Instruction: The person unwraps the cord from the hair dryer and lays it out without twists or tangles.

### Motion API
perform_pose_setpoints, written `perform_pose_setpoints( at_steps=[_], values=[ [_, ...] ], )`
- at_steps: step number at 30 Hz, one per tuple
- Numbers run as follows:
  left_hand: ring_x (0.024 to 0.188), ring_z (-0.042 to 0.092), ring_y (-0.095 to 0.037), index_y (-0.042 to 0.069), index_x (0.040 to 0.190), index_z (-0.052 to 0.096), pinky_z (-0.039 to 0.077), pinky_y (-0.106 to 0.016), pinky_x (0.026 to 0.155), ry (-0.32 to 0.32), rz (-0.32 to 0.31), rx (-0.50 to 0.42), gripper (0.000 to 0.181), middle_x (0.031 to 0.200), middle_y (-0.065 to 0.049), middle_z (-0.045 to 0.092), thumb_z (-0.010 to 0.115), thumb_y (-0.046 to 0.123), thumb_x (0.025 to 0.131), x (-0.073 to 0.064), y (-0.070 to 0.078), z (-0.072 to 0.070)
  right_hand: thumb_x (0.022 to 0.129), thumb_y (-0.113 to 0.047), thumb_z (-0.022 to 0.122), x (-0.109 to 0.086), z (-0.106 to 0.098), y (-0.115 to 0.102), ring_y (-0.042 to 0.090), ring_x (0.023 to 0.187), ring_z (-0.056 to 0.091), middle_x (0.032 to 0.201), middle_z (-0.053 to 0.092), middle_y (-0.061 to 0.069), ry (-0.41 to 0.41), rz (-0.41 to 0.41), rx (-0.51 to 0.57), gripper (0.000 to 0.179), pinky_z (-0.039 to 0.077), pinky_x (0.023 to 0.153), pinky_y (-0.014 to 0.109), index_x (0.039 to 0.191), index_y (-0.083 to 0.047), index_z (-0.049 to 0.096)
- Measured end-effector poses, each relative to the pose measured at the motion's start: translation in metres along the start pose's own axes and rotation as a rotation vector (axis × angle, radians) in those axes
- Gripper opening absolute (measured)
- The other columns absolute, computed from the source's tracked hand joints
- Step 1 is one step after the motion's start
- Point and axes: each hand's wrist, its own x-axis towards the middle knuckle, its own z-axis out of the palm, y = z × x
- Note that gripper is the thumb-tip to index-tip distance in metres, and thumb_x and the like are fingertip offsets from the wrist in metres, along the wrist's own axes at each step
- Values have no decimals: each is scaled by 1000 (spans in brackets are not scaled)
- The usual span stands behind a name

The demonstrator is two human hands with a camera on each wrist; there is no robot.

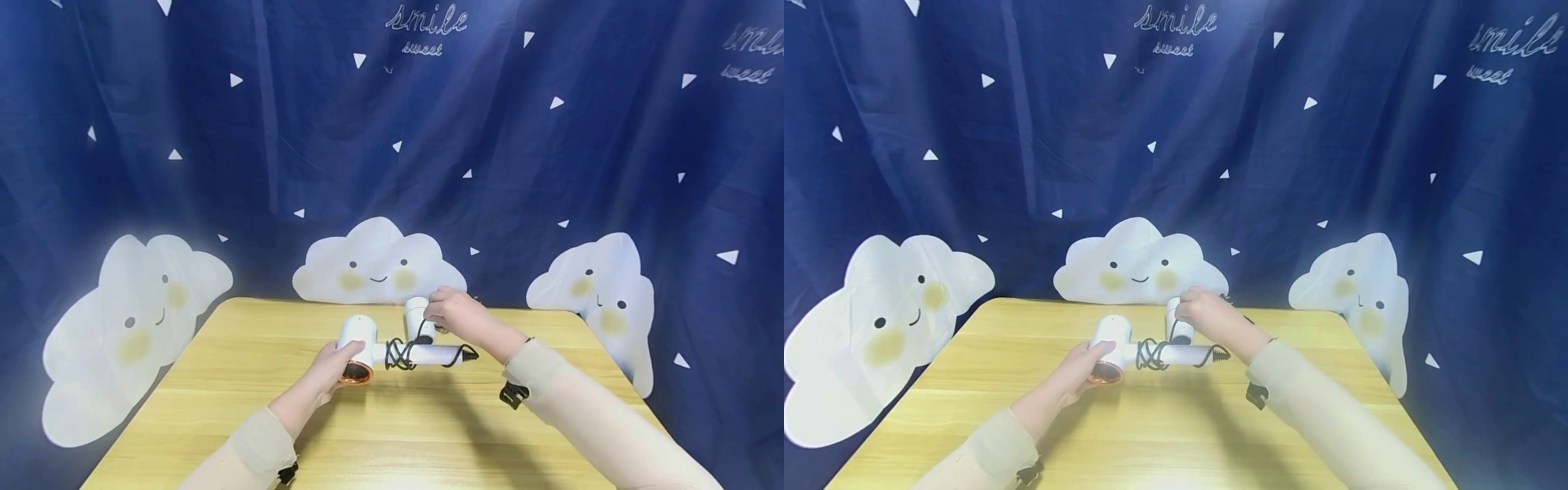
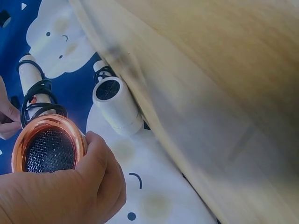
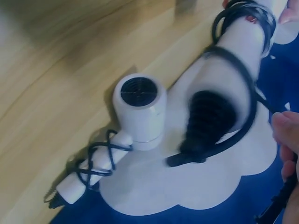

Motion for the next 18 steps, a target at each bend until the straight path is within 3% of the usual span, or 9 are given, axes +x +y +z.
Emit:
perform_pose_setpoints(
  at_steps=[7,18],
  values=[
    [91,67,-23,-9,137,38,56,-36,83,1,-1,-19,71,114,-20,60,62,42,94,0,0,0,84,-2,77,-5,5,3,16,75,49,79,56,-3,19,32,28,11,45,67,27,81,-11,70],
    [92,66,-24,-7,138,39,55,-38,85,-1,3,-8,71,114,-18,61,60,45,95,-2,-1,-2,79,-2,82,-13,10,10,16,77,56,81,61,-3,44,90,62,12,51,70,29,83,-9,74]
  ],
)
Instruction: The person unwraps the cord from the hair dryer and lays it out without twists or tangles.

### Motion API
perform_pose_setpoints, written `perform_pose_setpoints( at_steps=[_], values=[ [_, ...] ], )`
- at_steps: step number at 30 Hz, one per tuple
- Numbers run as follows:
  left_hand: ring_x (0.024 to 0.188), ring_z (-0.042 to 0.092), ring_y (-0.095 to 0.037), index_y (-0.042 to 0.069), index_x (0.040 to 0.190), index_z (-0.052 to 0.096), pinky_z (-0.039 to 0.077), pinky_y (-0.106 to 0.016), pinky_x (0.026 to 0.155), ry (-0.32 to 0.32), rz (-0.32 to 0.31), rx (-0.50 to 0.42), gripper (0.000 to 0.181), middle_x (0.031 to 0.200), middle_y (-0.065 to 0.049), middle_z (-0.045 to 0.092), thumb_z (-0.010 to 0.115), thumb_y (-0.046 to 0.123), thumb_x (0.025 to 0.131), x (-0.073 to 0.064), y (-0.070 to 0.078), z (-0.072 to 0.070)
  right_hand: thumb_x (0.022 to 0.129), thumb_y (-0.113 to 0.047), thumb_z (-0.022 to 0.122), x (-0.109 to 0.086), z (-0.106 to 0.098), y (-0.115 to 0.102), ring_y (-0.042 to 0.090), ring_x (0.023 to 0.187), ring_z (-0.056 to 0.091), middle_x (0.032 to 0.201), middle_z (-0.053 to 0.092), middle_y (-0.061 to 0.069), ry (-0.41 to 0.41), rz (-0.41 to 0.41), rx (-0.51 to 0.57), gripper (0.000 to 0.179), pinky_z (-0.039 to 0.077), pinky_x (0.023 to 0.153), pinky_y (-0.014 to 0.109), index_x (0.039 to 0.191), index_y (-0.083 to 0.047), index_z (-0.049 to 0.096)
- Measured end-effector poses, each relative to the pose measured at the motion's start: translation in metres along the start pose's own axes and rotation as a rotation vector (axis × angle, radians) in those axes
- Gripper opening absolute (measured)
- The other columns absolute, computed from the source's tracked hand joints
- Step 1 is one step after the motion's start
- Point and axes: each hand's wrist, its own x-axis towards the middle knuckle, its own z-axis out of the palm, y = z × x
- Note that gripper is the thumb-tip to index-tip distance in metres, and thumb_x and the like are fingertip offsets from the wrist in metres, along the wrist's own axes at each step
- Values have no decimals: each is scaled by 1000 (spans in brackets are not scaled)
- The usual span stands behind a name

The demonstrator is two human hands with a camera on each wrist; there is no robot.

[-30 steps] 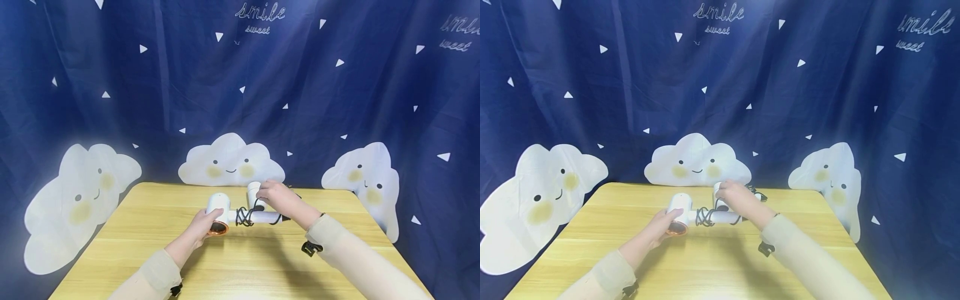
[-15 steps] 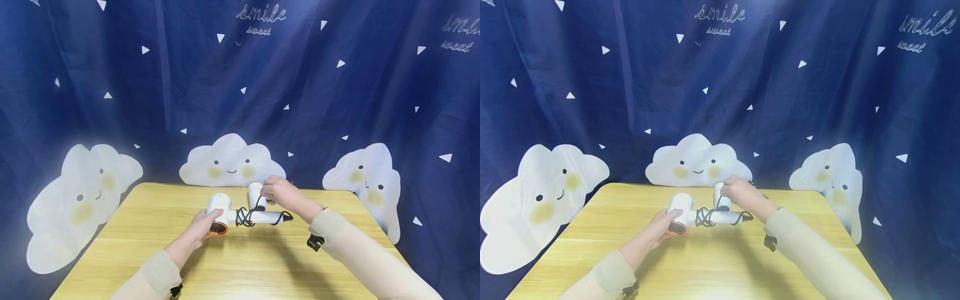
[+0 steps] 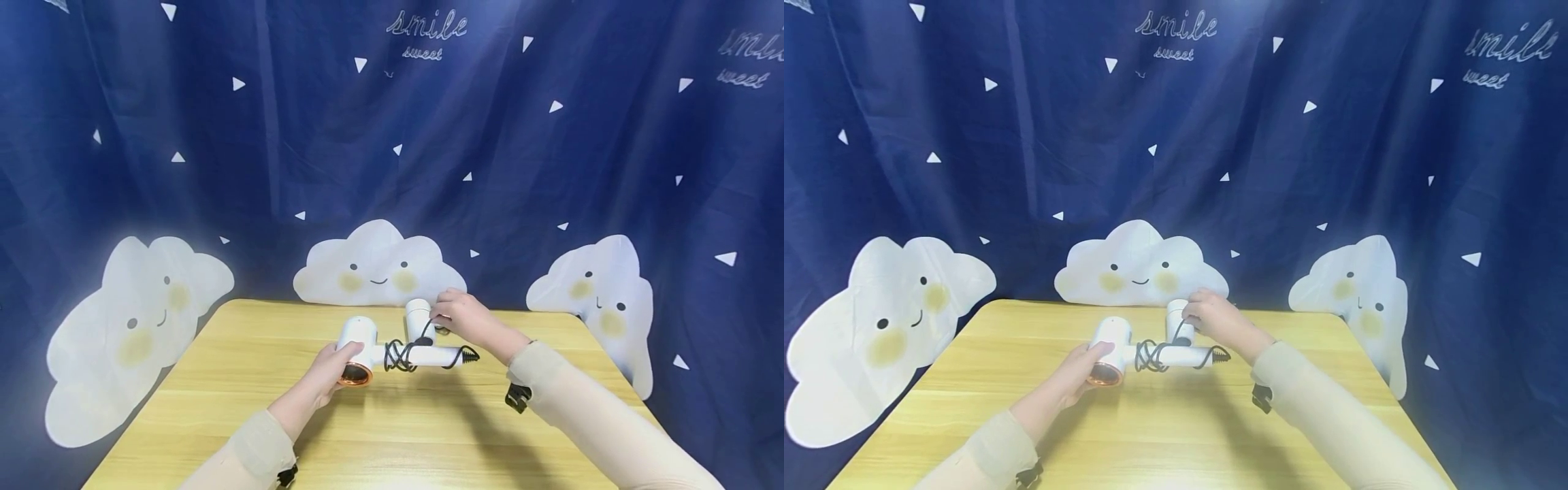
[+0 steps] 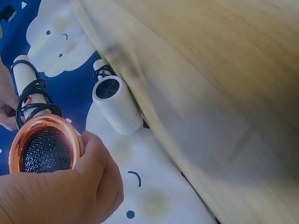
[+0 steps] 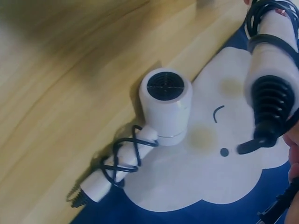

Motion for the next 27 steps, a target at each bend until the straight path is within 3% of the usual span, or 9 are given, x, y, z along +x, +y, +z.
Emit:
perform_pose_setpoints(
  at_steps=[5,10,18,27],
  values=[
    [90,67,-23,-8,138,39,56,-37,83,-20,2,-10,70,113,-19,62,59,44,95,0,-2,0,76,0,84,-9,7,6,16,78,58,80,62,-3,5,29,45,15,53,71,29,82,-10,75],
    [89,68,-23,-7,138,40,57,-36,81,-32,6,-23,69,111,-19,64,60,43,95,2,-4,-1,78,-4,83,-16,11,9,13,78,58,80,61,-7,-40,105,106,11,52,72,30,83,-12,75],
    [88,68,-22,-6,139,42,57,-35,81,-41,11,-34,68,109,-17,65,61,42,95,6,-4,-2,78,-5,83,-33,23,25,10,78,64,83,71,-5,-88,266,371,10,55,72,28,83,-12,78],
    [88,68,-22,-8,139,41,57,-35,81,-42,12,-38,68,110,-18,65,59,41,96,3,-3,-1,81,-9,82,-49,36,29,9,81,66,84,73,-2,-101,423,542,4,55,76,27,83,-7,78]
  ],
)
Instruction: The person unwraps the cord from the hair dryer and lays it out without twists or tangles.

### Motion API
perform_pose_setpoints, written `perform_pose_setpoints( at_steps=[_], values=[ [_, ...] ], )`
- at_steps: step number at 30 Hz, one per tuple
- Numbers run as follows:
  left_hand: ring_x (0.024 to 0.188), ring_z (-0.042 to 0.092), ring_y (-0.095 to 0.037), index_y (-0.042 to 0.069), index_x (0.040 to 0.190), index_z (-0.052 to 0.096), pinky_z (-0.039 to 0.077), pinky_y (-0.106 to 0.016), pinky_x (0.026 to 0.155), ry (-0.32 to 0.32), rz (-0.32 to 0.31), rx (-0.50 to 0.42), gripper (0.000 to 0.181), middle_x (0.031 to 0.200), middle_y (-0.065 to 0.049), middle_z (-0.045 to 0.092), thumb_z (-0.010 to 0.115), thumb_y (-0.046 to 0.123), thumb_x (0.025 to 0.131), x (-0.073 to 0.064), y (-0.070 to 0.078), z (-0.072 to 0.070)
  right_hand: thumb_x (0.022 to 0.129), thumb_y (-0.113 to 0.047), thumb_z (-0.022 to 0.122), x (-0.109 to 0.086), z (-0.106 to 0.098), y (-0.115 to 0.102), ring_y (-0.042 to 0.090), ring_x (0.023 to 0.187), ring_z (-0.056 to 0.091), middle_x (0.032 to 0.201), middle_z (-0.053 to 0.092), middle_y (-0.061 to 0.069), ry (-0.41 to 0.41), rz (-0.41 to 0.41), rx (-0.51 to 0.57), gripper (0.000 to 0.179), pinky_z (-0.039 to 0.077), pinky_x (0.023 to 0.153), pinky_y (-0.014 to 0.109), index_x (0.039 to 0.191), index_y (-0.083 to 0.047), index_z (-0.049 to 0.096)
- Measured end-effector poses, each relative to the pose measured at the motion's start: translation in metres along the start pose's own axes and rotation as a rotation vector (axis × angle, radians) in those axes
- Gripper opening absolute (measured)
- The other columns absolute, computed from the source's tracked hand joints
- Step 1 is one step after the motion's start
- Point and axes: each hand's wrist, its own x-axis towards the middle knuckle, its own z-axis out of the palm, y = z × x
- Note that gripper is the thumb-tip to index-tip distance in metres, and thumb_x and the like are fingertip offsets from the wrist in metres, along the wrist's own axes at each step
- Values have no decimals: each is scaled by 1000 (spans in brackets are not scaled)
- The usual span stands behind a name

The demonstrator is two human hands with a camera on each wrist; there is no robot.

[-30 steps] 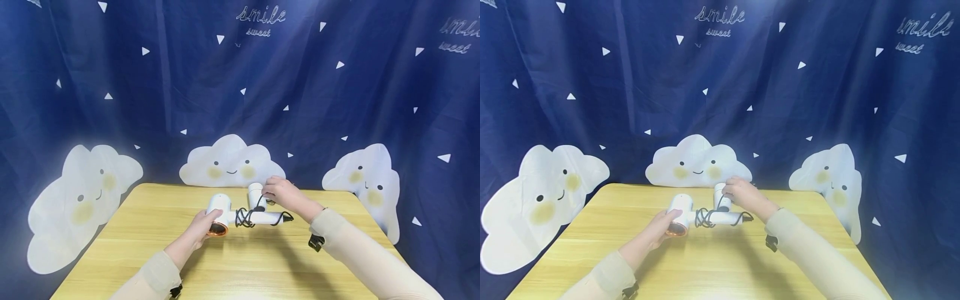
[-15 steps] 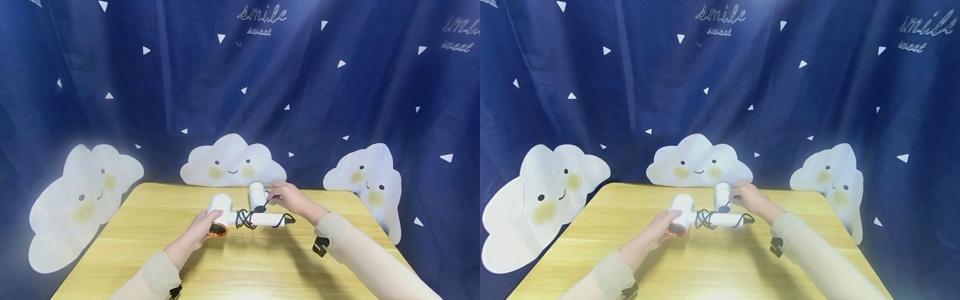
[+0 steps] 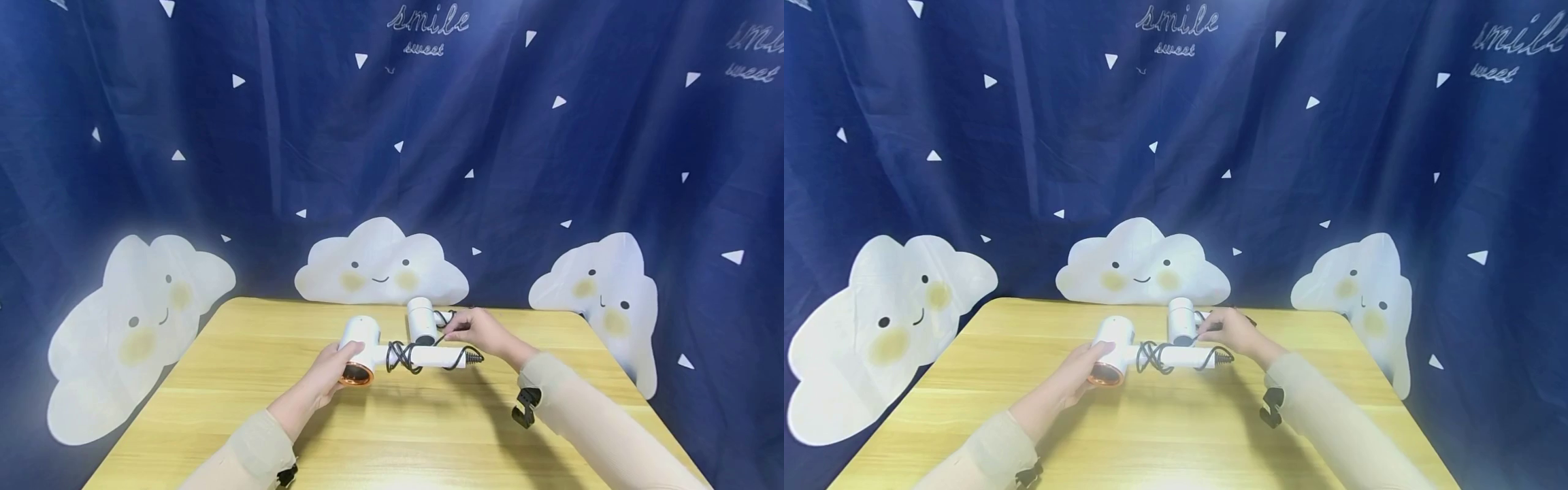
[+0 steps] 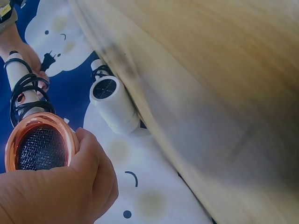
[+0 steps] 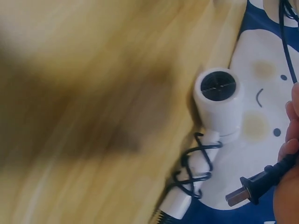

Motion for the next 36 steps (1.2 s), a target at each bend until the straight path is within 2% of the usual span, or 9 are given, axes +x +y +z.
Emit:
perform_pose_setpoints(
  at_steps=[7,11,14,16,18,21,25,29,36],
  values=[
    [88,68,-23,-7,137,42,57,-34,81,3,-2,-21,67,109,-18,65,60,41,95,5,-4,-2,82,-2,79,-8,11,10,12,86,65,87,74,7,-3,40,87,4,54,81,27,85,-4,78],
    [88,68,-23,-8,138,42,57,-35,81,-2,5,-31,66,109,-18,65,59,40,96,4,-4,-2,81,5,75,-13,17,13,7,80,64,83,73,11,13,-50,110,6,55,75,26,84,0,76],
    [87,68,-22,-8,138,42,58,-37,82,4,11,-42,67,110,-18,65,59,41,96,3,-4,-3,78,7,75,-17,22,16,8,77,64,80,71,11,30,-160,75,9,56,73,29,83,1,74],
    [87,68,-22,-8,137,42,58,-37,82,10,13,-47,66,110,-18,65,59,41,96,3,-4,-3,75,8,76,-19,25,19,9,77,64,79,71,9,41,-200,54,12,56,73,32,82,-1,72],
    [88,68,-22,-8,137,42,58,-38,81,15,13,-49,66,110,-18,64,59,41,97,2,-4,-4,75,7,76,-21,26,18,8,75,62,78,70,4,35,-179,55,14,54,73,31,81,-4,71],
    [88,68,-22,-8,137,42,58,-38,82,21,10,-51,66,111,-19,64,58,42,97,2,-5,-5,77,1,78,-22,29,14,6,72,57,76,66,-4,12,-66,102,14,51,71,29,81,-9,70],
    [89,68,-23,-8,135,43,58,-38,83,24,11,-54,64,111,-19,64,58,42,97,2,-5,-6,78,-8,84,-24,32,7,7,77,59,84,69,-2,19,53,137,16,52,76,29,89,-11,72],
    [89,68,-23,-7,134,44,57,-37,83,32,11,-52,64,111,-19,64,60,42,96,1,-4,-7,77,-8,86,-27,37,3,9,89,64,101,73,4,54,80,142,26,53,85,32,99,-10,74],
    [88,68,-23,-8,131,45,58,-37,82,44,9,-64,64,109,-19,65,61,43,95,2,-6,-9,83,-1,79,-33,44,-2,8,79,69,86,75,8,-5,92,253,11,57,75,27,92,-1,74]
  ],
)
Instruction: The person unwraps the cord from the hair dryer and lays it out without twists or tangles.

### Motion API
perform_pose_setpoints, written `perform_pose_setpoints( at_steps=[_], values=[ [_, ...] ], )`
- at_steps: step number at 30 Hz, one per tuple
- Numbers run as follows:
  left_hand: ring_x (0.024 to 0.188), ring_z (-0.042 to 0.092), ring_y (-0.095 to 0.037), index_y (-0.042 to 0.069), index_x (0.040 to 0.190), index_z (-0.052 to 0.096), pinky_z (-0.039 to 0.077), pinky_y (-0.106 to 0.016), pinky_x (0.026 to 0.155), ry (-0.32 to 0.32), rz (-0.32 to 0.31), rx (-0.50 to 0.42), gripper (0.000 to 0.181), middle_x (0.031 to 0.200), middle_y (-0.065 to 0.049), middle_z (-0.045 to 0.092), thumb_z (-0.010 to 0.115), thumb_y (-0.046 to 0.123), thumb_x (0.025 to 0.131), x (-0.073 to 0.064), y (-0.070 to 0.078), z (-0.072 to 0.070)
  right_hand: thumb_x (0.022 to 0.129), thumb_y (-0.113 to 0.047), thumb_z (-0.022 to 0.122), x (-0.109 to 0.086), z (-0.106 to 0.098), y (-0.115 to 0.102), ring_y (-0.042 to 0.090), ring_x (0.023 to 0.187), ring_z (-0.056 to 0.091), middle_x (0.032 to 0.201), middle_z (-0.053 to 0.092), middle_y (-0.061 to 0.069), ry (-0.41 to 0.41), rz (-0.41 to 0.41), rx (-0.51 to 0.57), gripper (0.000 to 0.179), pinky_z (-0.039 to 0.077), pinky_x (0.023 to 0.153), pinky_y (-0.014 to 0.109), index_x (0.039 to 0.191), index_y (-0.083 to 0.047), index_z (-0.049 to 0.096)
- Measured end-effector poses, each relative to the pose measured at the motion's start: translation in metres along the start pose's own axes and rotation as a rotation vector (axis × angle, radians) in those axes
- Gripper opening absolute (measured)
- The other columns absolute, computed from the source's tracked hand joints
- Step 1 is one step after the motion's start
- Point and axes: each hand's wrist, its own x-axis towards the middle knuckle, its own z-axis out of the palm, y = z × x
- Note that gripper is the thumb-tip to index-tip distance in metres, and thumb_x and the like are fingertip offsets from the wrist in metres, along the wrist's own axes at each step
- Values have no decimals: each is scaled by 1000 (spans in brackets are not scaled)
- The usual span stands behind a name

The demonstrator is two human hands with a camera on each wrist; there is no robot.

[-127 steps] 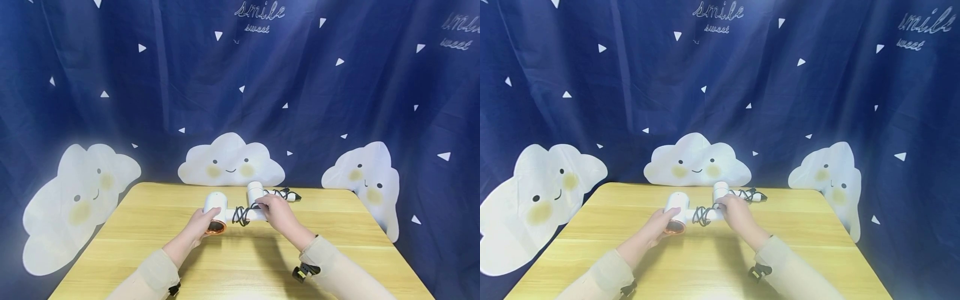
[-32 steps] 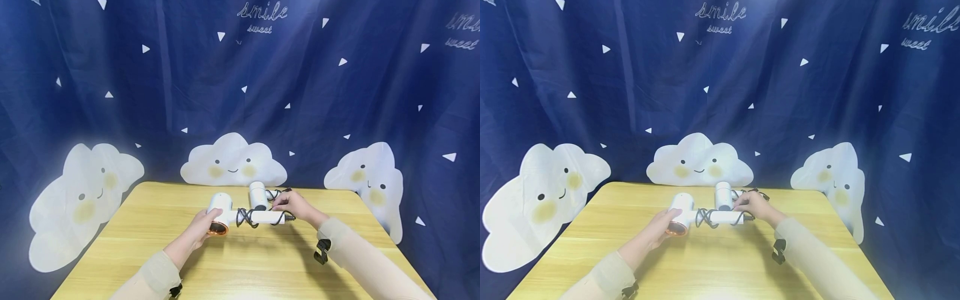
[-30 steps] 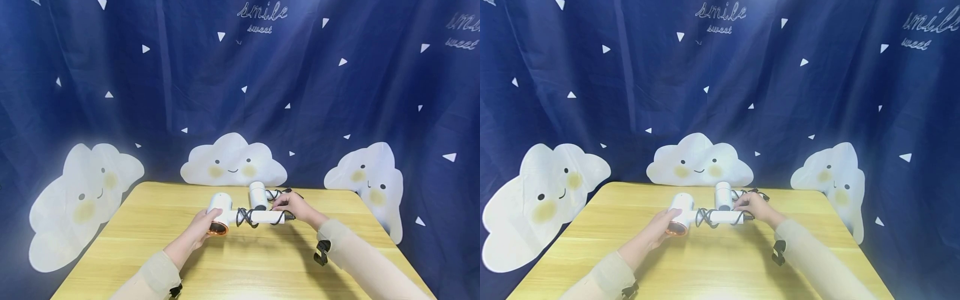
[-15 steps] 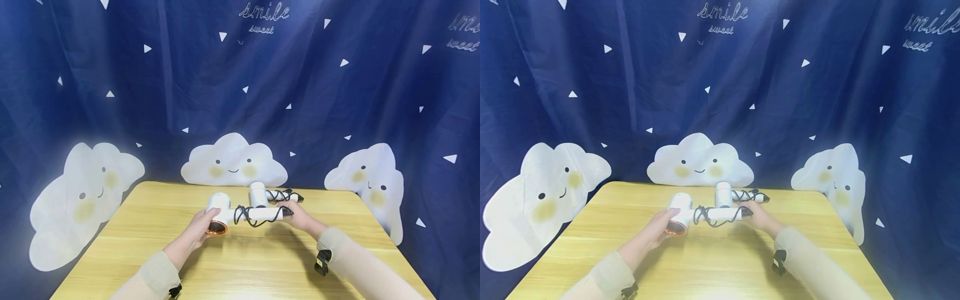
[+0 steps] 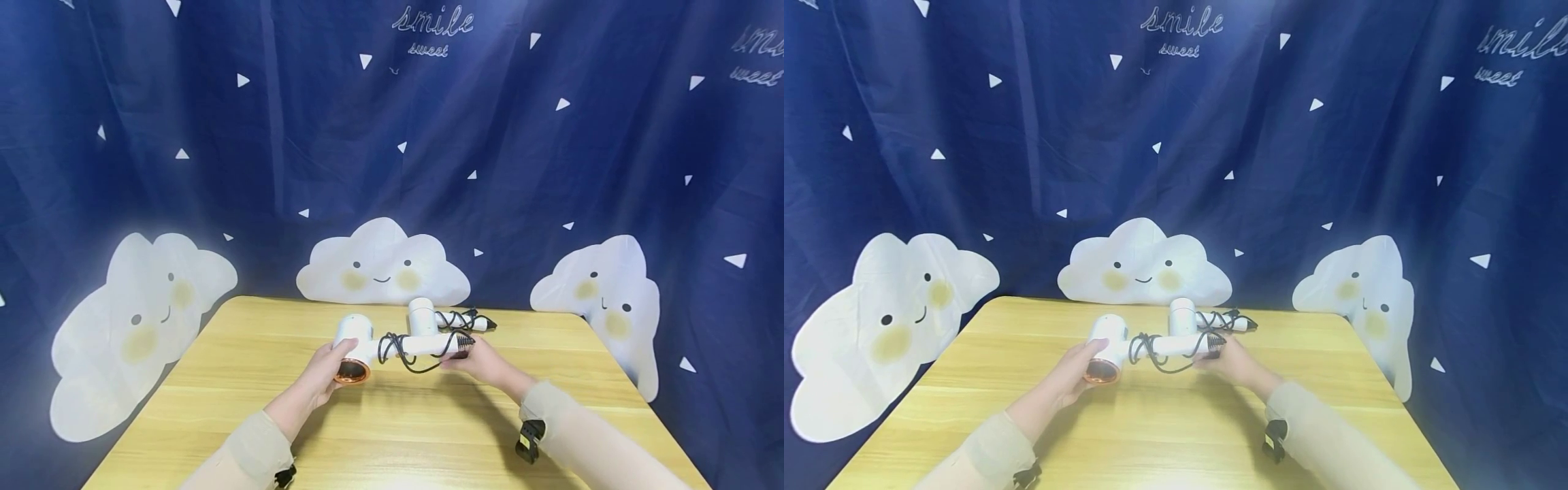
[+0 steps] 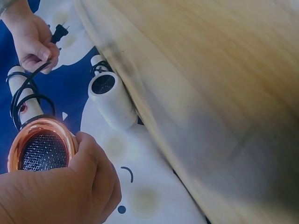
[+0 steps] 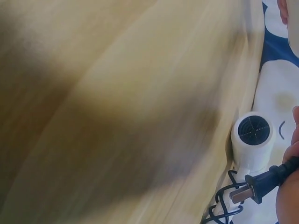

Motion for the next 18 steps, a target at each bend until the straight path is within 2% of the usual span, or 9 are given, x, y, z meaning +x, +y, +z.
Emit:
perform_pose_setpoints(
  at_steps=[7,12,18],
  values=[
    [87,69,-23,-8,129,47,58,-37,82,7,-13,-16,64,107,-19,65,62,44,95,2,-2,-1,83,2,78,-2,3,-2,6,78,69,85,75,13,-21,-15,32,8,57,73,25,89,0,74],
    [87,69,-22,-9,128,48,59,-37,81,-7,-19,-36,64,107,-19,65,61,45,95,3,-2,-1,83,2,77,-4,4,-1,10,78,69,86,75,13,-25,-13,5,6,56,71,24,88,-1,77],
    [88,69,-23,-9,129,48,59,-37,81,-5,-30,-44,66,108,-20,65,62,46,95,5,-4,-2,85,2,75,-9,7,-7,29,79,70,87,74,15,-60,7,-38,4,55,68,22,89,3,76]
  ],
)
